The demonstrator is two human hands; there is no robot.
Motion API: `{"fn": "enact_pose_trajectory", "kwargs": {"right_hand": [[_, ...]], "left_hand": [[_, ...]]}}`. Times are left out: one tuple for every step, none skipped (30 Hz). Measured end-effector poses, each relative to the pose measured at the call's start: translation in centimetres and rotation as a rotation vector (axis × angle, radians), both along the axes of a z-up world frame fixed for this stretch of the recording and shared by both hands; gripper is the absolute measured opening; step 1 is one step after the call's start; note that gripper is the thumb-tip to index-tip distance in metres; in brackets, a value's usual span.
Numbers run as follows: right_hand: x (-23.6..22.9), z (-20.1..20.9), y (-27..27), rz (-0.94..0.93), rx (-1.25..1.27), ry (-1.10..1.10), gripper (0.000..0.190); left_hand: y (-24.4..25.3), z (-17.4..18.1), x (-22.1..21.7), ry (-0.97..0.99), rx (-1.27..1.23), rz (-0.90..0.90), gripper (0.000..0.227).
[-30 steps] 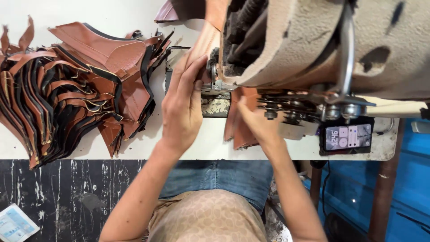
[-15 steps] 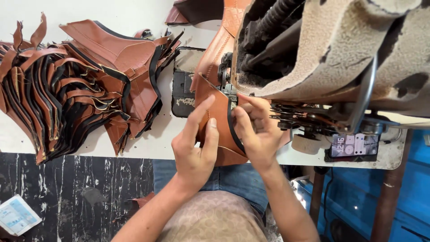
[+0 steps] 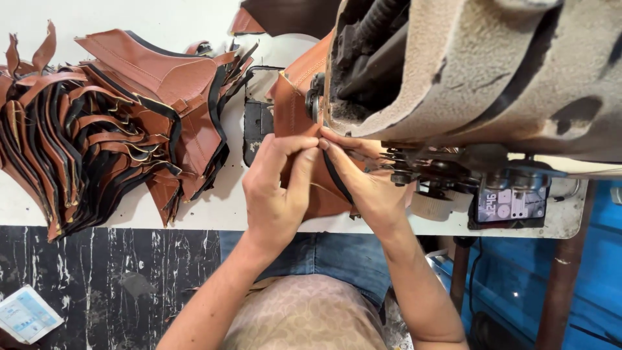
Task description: Stitching together leather pieces to assemble shoe uppers using an industrial sewing machine.
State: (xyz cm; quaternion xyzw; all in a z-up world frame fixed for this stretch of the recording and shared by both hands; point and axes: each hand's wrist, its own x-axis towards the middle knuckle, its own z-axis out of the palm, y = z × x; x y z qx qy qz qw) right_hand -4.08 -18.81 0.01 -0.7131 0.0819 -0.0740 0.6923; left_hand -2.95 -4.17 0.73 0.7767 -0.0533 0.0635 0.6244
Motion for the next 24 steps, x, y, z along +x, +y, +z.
{"fn": "enact_pose_trajectory", "kwargs": {"right_hand": [[0.0,0.2,0.1,0.003,-0.05,0.052,0.023],[0.0,0.5,0.2,0.003,-0.1,0.101,0.023],[-0.1,0.5,0.3,0.004,-0.1,0.099,0.023],[-0.2,0.4,0.4,0.009,-0.085,0.098,0.023],[-0.2,0.3,0.5,0.015,-0.07,0.097,0.023],[-0.1,0.5,0.6,0.018,-0.068,0.094,0.023],[0.1,0.5,0.7,0.018,-0.021,0.055,0.022],[-0.1,0.4,0.6,0.014,0.025,0.022,0.021],[-0.1,0.5,0.6,0.012,0.024,0.024,0.021],[-0.1,0.5,0.5,0.005,-0.108,0.039,0.021],[-0.2,0.6,0.5,-0.002,-0.24,0.054,0.021],[-0.3,0.6,0.6,0.0,-0.242,0.055,0.021],[-0.3,0.6,0.7,-0.004,-0.226,0.081,0.022],[-0.2,0.7,0.9,-0.008,-0.206,0.103,0.022],[-0.1,1.0,0.9,-0.007,-0.206,0.099,0.022],[-0.1,1.2,0.9,-0.021,-0.101,0.186,0.023],[-0.1,1.4,0.8,-0.034,0.005,0.273,0.024],[0.0,1.4,0.6,-0.036,0.007,0.269,0.024],[0.1,1.5,0.4,-0.021,0.059,0.282,0.025],[0.1,1.5,0.3,-0.003,0.111,0.299,0.025],[0.0,1.3,0.2,-0.003,0.113,0.298,0.025],[-0.1,1.1,0.0,0.014,0.137,0.281,0.026],[-0.2,0.8,-0.2,0.03,0.161,0.264,0.027],[-0.1,1.1,-0.1,0.027,0.161,0.262,0.027]], "left_hand": [[0.3,0.5,-0.1,-0.044,0.128,-0.024,0.012],[0.6,1.1,-0.1,-0.091,0.254,-0.05,0.023],[1.0,0.8,-0.7,-0.092,0.254,-0.049,0.023],[1.5,0.6,-1.4,-0.011,0.39,-0.077,0.026],[1.9,0.3,-2.0,0.073,0.525,-0.103,0.032],[2.5,0.3,-2.2,0.071,0.526,-0.099,0.032],[2.9,0.2,-2.3,-0.017,0.454,-0.097,0.02],[3.2,0.0,-2.7,-0.101,0.379,-0.101,0.019],[3.4,0.4,-2.4,-0.099,0.378,-0.103,0.019],[3.5,0.8,-2.2,-0.122,0.389,-0.103,0.022],[3.8,1.2,-2.0,-0.145,0.4,-0.102,0.026],[4.0,1.3,-1.5,-0.144,0.398,-0.1,0.026],[4.3,1.5,-1.0,-0.162,0.402,-0.104,0.025],[4.7,1.9,-0.4,-0.184,0.409,-0.107,0.024],[4.9,2.3,0.2,-0.187,0.41,-0.105,0.024],[5.0,2.6,0.8,-0.199,0.432,-0.13,0.023],[5.0,2.9,1.4,-0.21,0.455,-0.156,0.022],[5.0,3.4,2.1,-0.214,0.456,-0.158,0.022],[5.1,3.8,2.9,-0.227,0.475,-0.192,0.022],[5.2,4.3,3.5,-0.236,0.495,-0.224,0.022],[5.4,4.3,4.3,-0.237,0.496,-0.224,0.022],[5.6,4.4,5.1,-0.255,0.509,-0.27,0.022],[5.6,4.4,5.9,-0.272,0.521,-0.316,0.021],[5.6,4.5,6.7,-0.274,0.52,-0.318,0.021]]}}
